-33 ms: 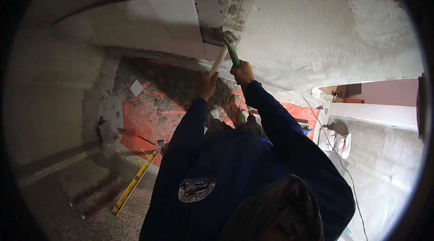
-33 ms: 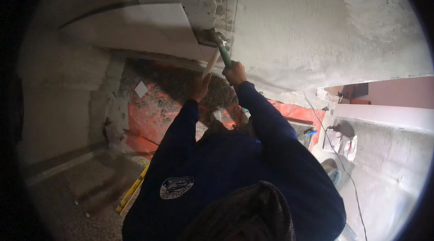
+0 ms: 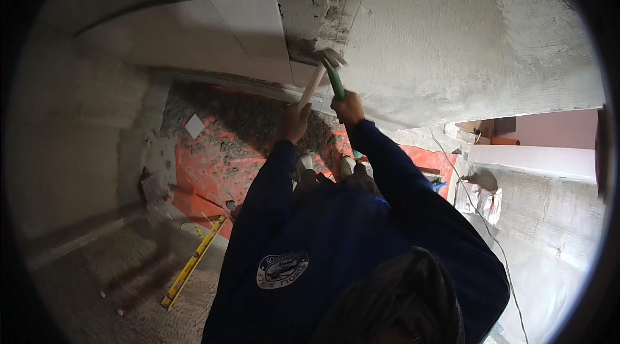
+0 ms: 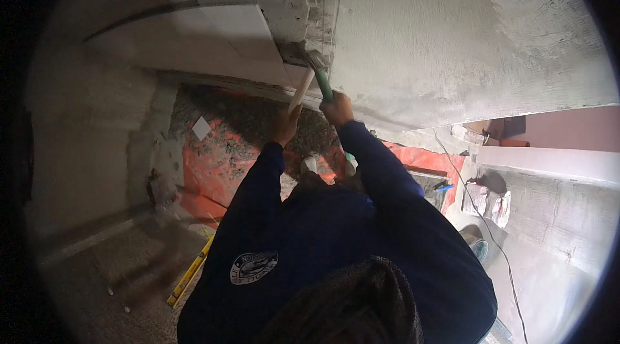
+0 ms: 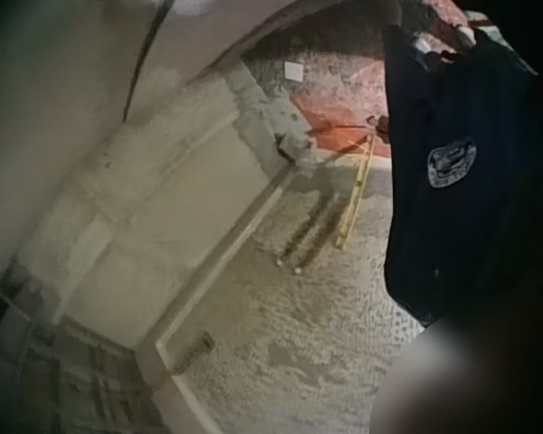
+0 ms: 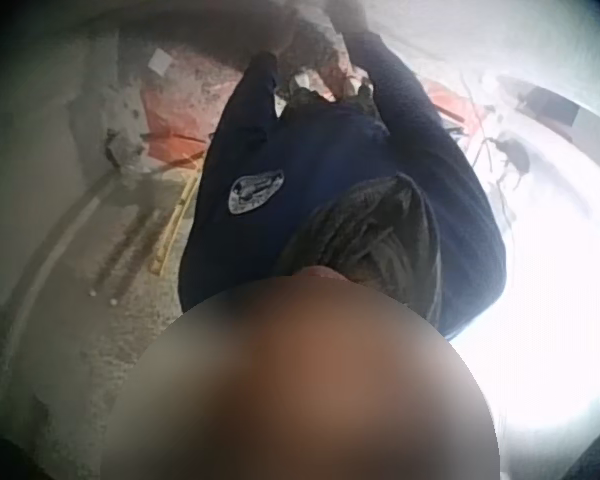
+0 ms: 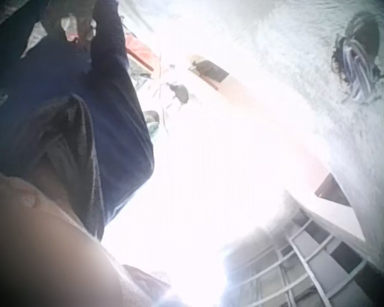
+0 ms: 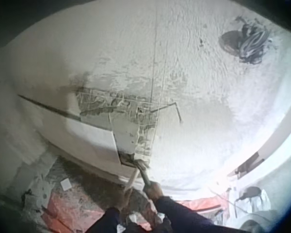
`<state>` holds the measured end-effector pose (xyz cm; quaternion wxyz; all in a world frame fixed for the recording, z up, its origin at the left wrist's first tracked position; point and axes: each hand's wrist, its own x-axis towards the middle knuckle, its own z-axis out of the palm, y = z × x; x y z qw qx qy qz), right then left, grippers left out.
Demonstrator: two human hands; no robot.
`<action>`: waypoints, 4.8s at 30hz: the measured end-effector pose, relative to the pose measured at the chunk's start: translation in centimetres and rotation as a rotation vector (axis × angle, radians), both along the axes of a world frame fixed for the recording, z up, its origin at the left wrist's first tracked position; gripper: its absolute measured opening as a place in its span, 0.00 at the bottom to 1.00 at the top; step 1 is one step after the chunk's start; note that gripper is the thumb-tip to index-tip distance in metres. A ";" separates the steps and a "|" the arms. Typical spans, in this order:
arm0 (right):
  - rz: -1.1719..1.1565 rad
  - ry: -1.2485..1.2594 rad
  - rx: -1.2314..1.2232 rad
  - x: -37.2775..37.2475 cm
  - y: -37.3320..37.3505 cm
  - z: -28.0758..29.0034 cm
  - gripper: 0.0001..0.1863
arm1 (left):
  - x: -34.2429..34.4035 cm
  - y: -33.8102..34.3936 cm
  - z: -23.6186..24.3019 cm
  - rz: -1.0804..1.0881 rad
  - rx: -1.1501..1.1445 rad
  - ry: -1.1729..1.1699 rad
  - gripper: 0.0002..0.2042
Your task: The person installs white ceramic tiles on a wall using a hammer and a white plastic tile float. They repeatedly tap the float to seat each tile into the mortar, adjust positions, and check alignment along the grout lines.
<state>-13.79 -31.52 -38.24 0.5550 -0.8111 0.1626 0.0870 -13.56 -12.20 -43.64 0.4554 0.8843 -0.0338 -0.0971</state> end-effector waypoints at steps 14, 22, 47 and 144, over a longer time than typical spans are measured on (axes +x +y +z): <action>-0.221 -0.179 -0.097 -8.8 -1.6 3.8 0.11 | 1.1 -0.8 -1.2 0.022 0.102 -0.154 0.19; -0.242 -0.558 0.290 -4.1 0.4 5.8 0.09 | 0.8 -1.8 -0.4 0.057 0.203 -0.185 0.18; -0.194 -0.226 0.032 1.0 0.8 -1.1 0.03 | 0.6 -3.3 -0.2 0.126 0.048 -0.033 0.19; -0.621 -0.286 0.002 0.9 8.3 0.1 0.03 | 3.6 2.4 -1.2 -0.107 -0.137 -0.026 0.20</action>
